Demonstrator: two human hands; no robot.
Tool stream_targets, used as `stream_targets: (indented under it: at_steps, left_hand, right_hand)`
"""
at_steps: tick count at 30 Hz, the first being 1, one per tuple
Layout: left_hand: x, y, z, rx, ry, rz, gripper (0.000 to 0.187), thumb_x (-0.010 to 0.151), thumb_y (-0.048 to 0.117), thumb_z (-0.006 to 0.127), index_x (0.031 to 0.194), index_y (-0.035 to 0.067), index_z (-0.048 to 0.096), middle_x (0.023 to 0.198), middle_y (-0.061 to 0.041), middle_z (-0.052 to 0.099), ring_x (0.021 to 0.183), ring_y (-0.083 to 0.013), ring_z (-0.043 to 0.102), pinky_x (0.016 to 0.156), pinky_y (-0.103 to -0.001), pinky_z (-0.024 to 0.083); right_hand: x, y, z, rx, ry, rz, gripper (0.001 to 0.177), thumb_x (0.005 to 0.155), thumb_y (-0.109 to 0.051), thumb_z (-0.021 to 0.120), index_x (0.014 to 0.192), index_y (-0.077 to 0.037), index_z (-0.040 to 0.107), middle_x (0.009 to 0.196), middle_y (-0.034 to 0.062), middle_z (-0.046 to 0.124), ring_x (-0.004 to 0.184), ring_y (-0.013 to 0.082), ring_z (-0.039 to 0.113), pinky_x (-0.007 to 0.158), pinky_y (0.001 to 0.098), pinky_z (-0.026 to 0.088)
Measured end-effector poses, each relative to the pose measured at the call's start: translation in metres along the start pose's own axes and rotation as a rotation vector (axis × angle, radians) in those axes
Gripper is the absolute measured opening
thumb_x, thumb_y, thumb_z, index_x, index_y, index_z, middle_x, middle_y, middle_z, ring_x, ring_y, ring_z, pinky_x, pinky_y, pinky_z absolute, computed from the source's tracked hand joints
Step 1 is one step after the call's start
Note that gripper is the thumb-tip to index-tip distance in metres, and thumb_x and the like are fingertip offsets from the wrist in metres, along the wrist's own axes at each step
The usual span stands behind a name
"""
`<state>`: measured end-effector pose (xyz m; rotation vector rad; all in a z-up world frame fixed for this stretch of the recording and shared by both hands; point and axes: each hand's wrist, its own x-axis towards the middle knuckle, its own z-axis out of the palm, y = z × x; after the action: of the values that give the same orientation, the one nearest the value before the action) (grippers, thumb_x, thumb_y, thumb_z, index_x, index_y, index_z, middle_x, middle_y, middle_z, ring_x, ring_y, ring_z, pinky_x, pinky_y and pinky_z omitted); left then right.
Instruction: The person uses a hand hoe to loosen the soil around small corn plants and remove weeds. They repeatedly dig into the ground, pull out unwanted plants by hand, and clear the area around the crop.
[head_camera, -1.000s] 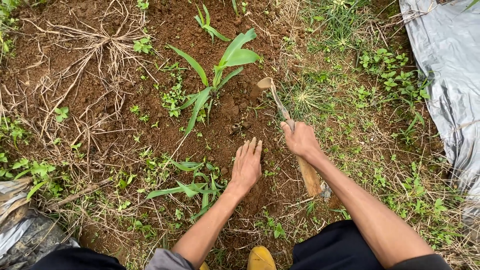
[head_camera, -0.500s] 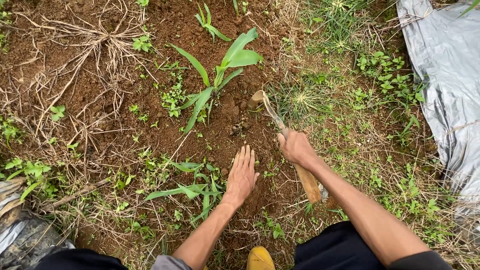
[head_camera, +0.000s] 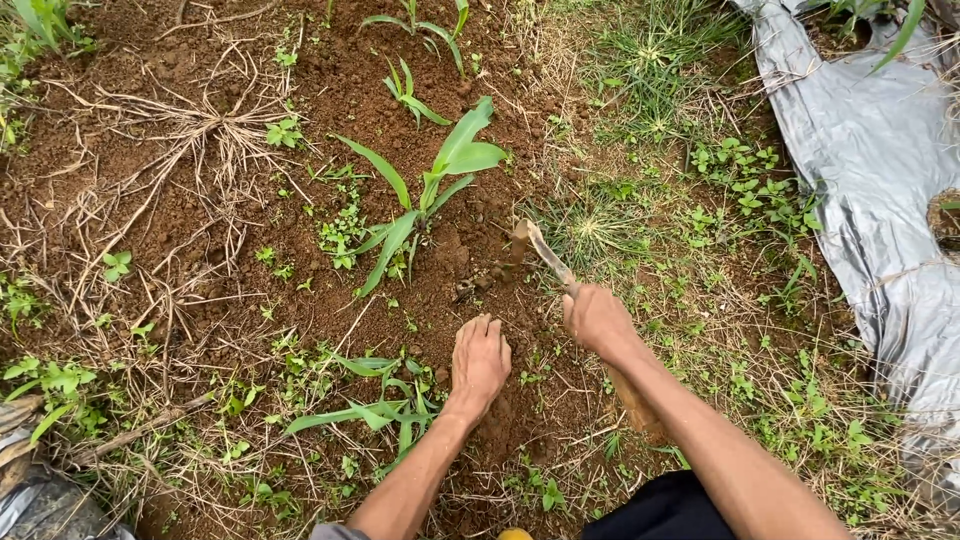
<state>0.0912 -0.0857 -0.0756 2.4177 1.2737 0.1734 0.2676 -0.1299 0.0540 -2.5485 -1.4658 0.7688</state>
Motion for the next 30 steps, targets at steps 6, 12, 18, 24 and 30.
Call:
stream_targets:
  at_steps: [6,12,18,24,30]
  left_hand:
    - [0.068,0.036,-0.047,0.288,0.098,0.073,0.042,0.092,0.012,0.044,0.133,0.001,0.045,0.137,-0.018,0.043,0.129,-0.0284,0.041,0.098,-0.036,0.044]
    - [0.115,0.054,-0.028,0.718,-0.136,0.014,0.053,0.087,0.007,0.051,0.138,-0.003,0.037,0.143,-0.025,0.034,0.135,-0.0348,0.032,0.107,-0.041,0.035]
    - [0.16,0.006,0.035,0.584,0.267,0.242,0.017,0.081,0.001,0.054,0.085,0.002,0.071,0.085,-0.017,0.067,0.092,-0.0284,0.062,0.081,-0.034,0.051]
    - [0.133,0.026,0.003,0.247,0.157,0.178,0.018,0.086,0.0,0.053,0.084,0.004,0.07,0.078,-0.015,0.066,0.08,-0.0207,0.063,0.074,-0.031,0.056]
    - [0.073,0.058,0.023,-0.27,-0.223,0.33,0.025,0.088,0.0,0.046,0.071,0.001,0.064,0.063,-0.014,0.061,0.065,-0.0279,0.064,0.06,-0.038,0.056]
  right_hand:
    - [-0.016,0.001,-0.037,0.155,0.115,0.069,0.046,0.096,-0.031,0.033,0.094,0.006,0.06,0.075,0.0301,0.062,0.072,0.0395,0.067,0.062,0.0508,0.052]
    - [-0.02,-0.007,-0.042,0.223,0.109,0.043,0.042,0.095,-0.023,0.034,0.093,0.009,0.06,0.072,0.0302,0.062,0.068,0.038,0.066,0.06,0.0463,0.054]
    - [-0.017,-0.004,-0.039,0.238,0.094,0.013,0.038,0.094,-0.025,0.038,0.089,0.007,0.059,0.066,0.024,0.059,0.062,0.0332,0.063,0.056,0.0441,0.051]
    - [0.011,0.018,-0.022,0.251,0.145,0.002,0.038,0.096,-0.021,0.038,0.091,0.01,0.057,0.062,0.0238,0.057,0.057,0.0314,0.06,0.055,0.043,0.051]
    - [0.005,-0.001,-0.033,0.331,0.187,0.08,0.041,0.097,-0.027,0.039,0.087,0.007,0.059,0.067,0.0251,0.06,0.064,0.0314,0.063,0.055,0.0416,0.049]
